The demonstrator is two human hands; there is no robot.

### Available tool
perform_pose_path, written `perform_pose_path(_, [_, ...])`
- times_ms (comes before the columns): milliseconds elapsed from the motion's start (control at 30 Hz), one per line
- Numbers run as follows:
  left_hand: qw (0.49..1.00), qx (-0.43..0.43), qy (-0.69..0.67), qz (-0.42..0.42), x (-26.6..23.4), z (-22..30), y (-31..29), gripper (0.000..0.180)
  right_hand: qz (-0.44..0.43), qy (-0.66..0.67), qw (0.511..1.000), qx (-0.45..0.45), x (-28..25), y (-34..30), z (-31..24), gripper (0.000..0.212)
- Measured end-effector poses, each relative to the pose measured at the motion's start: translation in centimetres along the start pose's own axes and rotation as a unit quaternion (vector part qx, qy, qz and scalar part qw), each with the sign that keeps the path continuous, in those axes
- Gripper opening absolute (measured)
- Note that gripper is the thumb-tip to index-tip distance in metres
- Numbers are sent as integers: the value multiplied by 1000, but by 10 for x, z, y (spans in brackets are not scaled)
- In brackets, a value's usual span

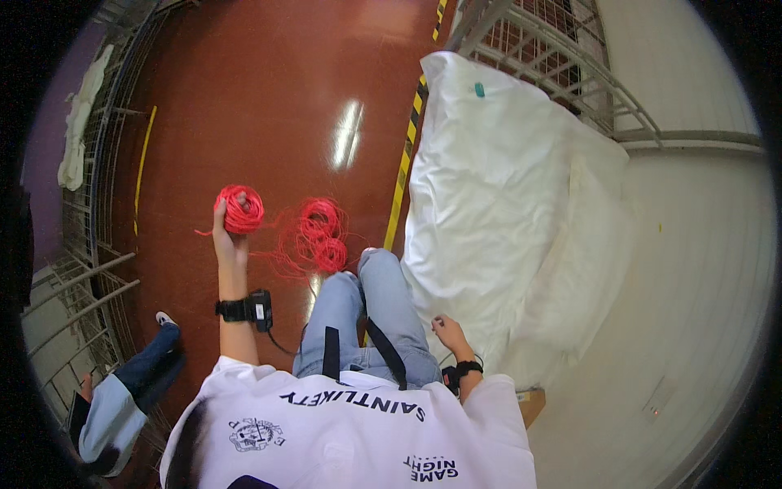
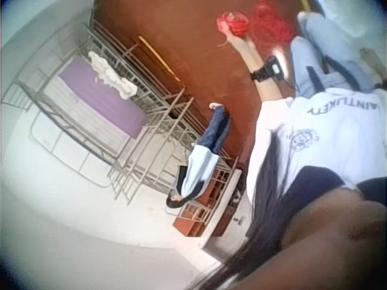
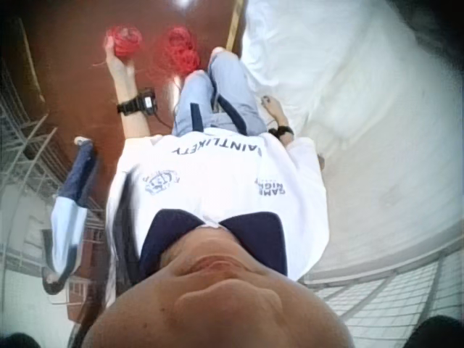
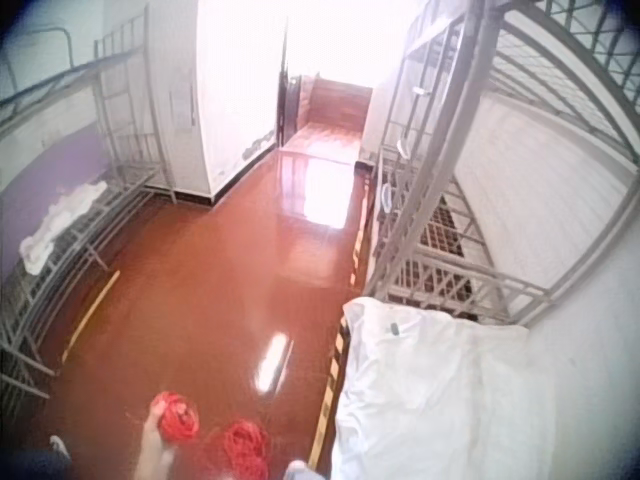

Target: The person winds red yarn by hand into a ball while sitting on a bed.

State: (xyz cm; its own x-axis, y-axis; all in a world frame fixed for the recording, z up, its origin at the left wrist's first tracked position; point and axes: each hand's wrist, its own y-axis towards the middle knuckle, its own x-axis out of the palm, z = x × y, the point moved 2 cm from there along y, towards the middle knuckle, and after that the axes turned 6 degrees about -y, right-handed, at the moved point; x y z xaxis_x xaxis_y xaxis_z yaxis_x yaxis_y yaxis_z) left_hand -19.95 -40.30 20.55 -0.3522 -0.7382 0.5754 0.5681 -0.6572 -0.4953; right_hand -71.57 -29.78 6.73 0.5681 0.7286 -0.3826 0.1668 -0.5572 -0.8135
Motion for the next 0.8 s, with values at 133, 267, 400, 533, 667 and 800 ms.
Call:
perform_pose_path(133, [998,-55,42,-11,32,-1,30,34,-17,-80,997,7,-36,11,-23,30])
perform_pose_path(267, [997,-59,42,8,74,-16,85,35,-45,-106,993,37,-100,47,-62,28])
perform_pose_path(400, [998,-41,-20,-31,163,-11,137,34,-17,-77,996,39,-179,75,-124,25])
perform_pose_path(533, [995,-30,-75,-63,227,-7,172,31,42,-98,993,-51,-256,126,-196,24])
perform_pose_path(667, [989,-60,-63,-119,280,-31,194,30,94,-83,988,-84,-321,173,-254,23])
perform_pose_path(800, [970,-114,-40,-211,296,-70,210,32,151,-148,974,-87,-359,200,-285,25])
